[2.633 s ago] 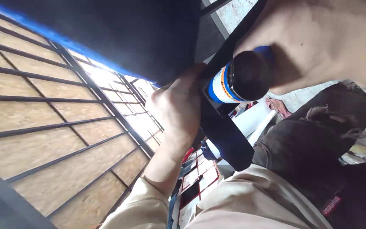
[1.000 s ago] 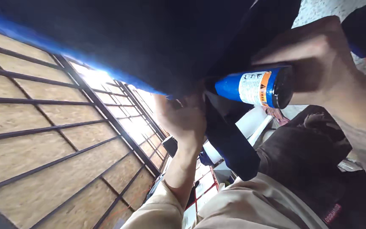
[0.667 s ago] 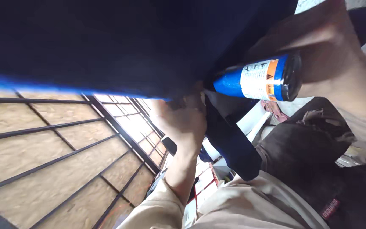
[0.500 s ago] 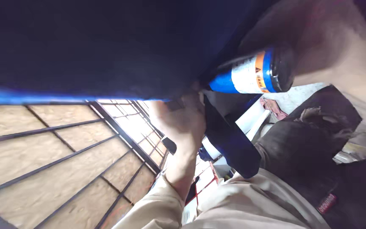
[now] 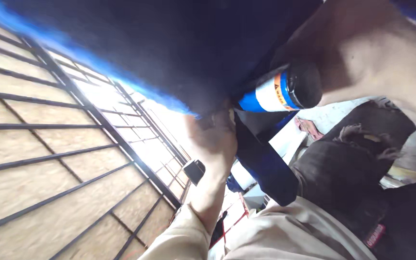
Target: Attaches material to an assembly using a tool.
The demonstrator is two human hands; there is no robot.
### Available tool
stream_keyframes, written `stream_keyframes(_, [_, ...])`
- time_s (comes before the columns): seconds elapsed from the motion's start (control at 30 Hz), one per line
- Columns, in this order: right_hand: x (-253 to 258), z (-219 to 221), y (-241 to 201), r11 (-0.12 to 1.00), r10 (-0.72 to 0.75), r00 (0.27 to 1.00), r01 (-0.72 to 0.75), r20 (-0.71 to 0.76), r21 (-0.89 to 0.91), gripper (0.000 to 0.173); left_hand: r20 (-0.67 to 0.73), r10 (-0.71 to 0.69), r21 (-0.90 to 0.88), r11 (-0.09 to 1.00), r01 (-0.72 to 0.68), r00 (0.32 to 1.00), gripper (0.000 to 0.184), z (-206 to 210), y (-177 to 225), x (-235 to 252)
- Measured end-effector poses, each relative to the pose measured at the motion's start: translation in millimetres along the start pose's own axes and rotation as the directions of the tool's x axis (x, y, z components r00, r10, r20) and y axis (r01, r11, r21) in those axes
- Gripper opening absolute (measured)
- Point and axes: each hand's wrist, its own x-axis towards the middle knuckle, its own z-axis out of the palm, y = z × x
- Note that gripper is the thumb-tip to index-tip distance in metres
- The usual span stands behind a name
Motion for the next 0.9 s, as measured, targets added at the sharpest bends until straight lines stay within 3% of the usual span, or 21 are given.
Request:
stream_keyframes(0.1, [12.3, -14.4, -58.6, 0.968, 0.249, 0.966, -0.245, 0.069, -0.056, 0.013, 0.001, -0.014, -0.002, 1.000, 0.014, 1.000, 0.037, 1.5, 0.6, -1.9])
stream_keyframes(0.23, [24.0, -15.2, -22.0, 0.998, -0.006, 0.996, -0.001, 0.090, 0.069, 0.025, -0.023, -0.048, 0.010, 0.999, 0.048, 0.999, 0.038, 1.4, -0.2, -3.8])
stream_keyframes(0.47, [26.5, -19.1, -21.2, 0.995, 0.093, 0.990, -0.095, 0.104, 0.013, 0.028, -0.039, -0.045, 0.034, 0.998, 0.047, 0.998, 0.044, 1.9, -0.8, -1.7])
stream_keyframes(0.63, [25.0, -16.5, -21.2, 0.999, 0.036, 0.997, -0.036, 0.070, 0.005, 0.028, -0.038, -0.032, 0.031, 0.999, 0.034, 0.999, 0.043, 1.5, -3.0, -2.7])
stream_keyframes(0.7, [9.1, -17.7, -42.9, 0.996, 0.037, 0.999, -0.035, 0.023, -0.084, 0.029, -0.016, -0.029, -0.028, 0.999, 0.028, 0.999, 0.045, 0.4, -3.6, -3.0])
stream_keyframes(0.77, [-14.2, -20.3, -98.7, 0.982, 0.110, 0.992, -0.117, -0.057, -0.151, 0.032, -0.001, 0.064, -0.147, 0.987, -0.064, 0.998, 0.049, -2.8, -10.8, -3.3])
stream_keyframes(0.83, [-41.7, -7.8, -132.6, 0.957, 0.189, 0.968, -0.219, -0.162, -0.192, 0.038, 0.000, 0.271, -0.240, 0.934, -0.263, 0.963, 0.063, -11.7, -21.0, -1.3])
stream_keyframes(0.9, [-74.0, 7.5, -149.0, 0.943, 0.221, 0.922, -0.286, -0.318, -0.173, 0.038, 0.004, 0.507, -0.101, 0.858, -0.504, 0.862, 0.060, -30.5, -18.0, 4.0])
